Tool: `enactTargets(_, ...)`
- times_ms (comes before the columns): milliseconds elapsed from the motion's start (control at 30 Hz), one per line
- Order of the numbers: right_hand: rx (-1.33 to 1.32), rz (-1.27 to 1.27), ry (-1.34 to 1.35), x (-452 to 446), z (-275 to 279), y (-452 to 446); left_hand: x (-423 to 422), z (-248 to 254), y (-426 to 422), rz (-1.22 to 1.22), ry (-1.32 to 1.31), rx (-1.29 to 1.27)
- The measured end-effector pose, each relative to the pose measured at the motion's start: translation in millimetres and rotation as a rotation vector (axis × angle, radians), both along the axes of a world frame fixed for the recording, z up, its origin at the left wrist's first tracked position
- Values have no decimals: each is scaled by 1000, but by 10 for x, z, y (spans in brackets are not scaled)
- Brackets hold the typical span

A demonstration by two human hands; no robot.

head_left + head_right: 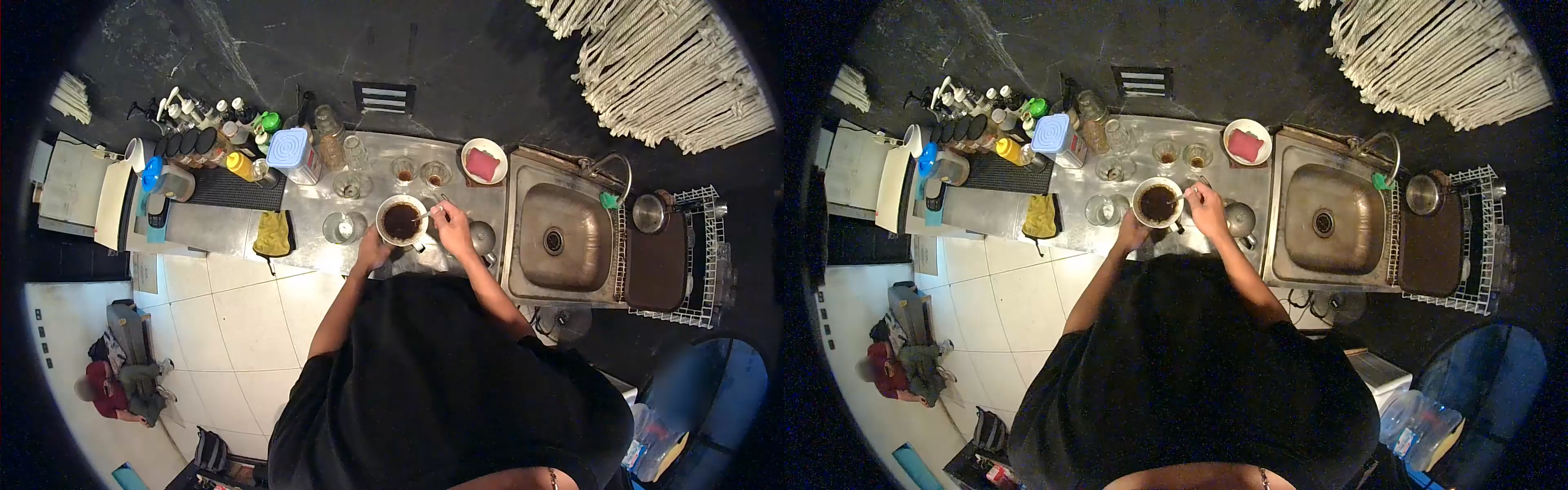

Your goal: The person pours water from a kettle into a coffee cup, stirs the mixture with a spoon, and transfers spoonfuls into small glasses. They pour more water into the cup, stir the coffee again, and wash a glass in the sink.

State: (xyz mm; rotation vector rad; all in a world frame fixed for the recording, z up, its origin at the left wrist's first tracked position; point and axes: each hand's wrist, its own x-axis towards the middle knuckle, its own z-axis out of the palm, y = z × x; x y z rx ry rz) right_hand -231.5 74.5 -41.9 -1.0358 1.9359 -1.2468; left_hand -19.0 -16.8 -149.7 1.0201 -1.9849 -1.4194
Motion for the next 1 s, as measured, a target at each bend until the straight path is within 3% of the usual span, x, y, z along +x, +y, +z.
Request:
enactTargets(67, -61, -46, 44, 38, 15, 0, -13, -95, -1, 1, -10, -74)
enactTargets(133, -51, -5, 26, 20, 54, 15, -32, -162, -20, -12, 102, 65)
enactTargets(267, -82, -30, 30, 42, 55, 7, -27, -178, -1, 9, 83, 88)
enactTargets(633, -65, 11, 56, 54, 102, 8, -28, 202, 24, -13, -8, -24)
enactTargets(767, -83, 31, 9, 42, 36, 6, -43, 353, 40, -2, 39, 44)
enactTargets(1000, -42, 18, 47, 67, 93, 9, -33, -58, -15, -9, 86, 25)
